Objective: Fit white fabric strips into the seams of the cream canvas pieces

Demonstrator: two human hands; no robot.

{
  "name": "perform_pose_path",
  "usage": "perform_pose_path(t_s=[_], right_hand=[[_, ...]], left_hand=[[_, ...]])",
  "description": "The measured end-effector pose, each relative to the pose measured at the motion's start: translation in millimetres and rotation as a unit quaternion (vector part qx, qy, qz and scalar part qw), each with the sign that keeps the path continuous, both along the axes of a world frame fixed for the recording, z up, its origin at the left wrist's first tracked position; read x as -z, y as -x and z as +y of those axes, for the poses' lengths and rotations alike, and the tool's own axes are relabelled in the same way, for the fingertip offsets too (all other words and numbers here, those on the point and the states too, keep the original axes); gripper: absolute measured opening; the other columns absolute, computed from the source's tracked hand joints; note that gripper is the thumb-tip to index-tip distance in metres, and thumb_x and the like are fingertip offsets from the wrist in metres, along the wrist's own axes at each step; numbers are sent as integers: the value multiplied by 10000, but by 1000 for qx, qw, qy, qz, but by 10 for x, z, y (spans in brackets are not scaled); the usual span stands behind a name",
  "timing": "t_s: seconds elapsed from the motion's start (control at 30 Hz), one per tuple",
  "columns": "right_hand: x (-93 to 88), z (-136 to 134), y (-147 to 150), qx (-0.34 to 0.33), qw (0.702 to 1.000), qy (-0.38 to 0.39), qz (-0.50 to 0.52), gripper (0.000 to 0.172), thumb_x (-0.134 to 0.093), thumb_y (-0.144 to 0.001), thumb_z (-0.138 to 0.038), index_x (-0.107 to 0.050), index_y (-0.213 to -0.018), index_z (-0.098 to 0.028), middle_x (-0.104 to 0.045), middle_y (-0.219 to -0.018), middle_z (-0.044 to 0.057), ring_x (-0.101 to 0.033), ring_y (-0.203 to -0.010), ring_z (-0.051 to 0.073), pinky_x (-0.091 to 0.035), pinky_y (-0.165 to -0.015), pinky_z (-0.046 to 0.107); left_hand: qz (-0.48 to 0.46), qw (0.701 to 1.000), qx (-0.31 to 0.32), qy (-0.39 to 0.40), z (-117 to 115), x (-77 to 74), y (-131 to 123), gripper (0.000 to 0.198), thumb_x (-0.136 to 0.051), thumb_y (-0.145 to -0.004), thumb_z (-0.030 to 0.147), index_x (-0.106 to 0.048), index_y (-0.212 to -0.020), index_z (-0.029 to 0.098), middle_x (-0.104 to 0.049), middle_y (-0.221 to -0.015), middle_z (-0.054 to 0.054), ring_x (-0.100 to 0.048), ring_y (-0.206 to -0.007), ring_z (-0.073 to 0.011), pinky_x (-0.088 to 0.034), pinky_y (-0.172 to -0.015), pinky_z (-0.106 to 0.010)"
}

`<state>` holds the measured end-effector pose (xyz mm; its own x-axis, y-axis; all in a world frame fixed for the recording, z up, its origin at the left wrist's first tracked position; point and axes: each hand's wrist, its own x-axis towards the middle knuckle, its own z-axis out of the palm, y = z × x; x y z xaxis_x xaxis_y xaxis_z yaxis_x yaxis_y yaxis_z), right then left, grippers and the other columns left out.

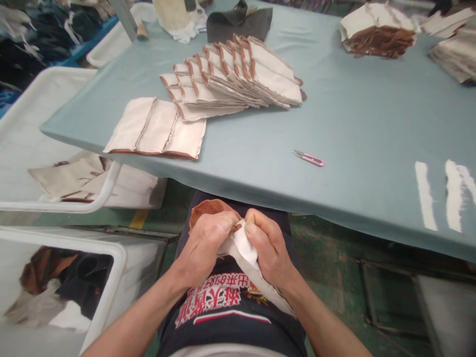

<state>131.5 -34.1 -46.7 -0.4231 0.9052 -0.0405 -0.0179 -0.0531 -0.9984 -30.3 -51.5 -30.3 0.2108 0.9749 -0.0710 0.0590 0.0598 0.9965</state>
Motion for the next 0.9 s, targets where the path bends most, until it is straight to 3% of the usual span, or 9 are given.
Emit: perform_pose_path(t_s=[0.13, 0.33, 0.53, 0.73, 0.9], right_hand=[[-11, 30, -77, -7, 999, -1, -47, 339, -464, -1060, -379, -430, -756, -233, -420, -629, -64, -360, -568, 121, -296, -546, 271], [6, -44, -182, -9, 998, 29, -63, 371, -528, -1030, -491, -502, -776, -222, -412, -579, -85, -321, -500, 96, -248, -475, 244], [-179, -157, -354, -96, 972, 54, -208, 260, -621, -962, -348, -544, -756, -210, -405, -545, -97, -343, -488, 85, -229, -485, 243], [-349, -220, -509, -194, 942, 79, -262, 349, -557, -974, -287, -394, -673, -220, -340, -558, -92, -328, -517, 86, -216, -512, 251], [-309, -412, -598, -209, 924, 124, -294, 252, -568, -920, -265, -470, -696, -206, -446, -646, -52, -440, -654, 121, -309, -586, 227]], left_hand=[[23, 998, 47, -27, 72, -68, 57, 280, -554, -934, 305, -472, -693, 189, -412, -638, 55, -347, -575, -102, -297, -540, -247], [60, 996, 62, -20, 122, -135, 136, 267, -529, -922, 303, -546, -695, 163, -491, -638, 33, -418, -571, -102, -328, -531, -226], [93, 995, 25, -37, 214, -148, 215, 248, -537, -897, 256, -598, -682, 148, -587, -705, -14, -501, -623, -122, -390, -557, -221], [112, 991, 52, -59, 279, -178, 207, 235, -538, -897, 205, -613, -685, 137, -562, -682, 5, -479, -605, -101, -381, -563, -209], [134, 986, 60, -77, 317, -188, 213, 220, -534, -895, 197, -657, -725, 132, -585, -689, -5, -493, -621, -115, -388, -566, -218]])
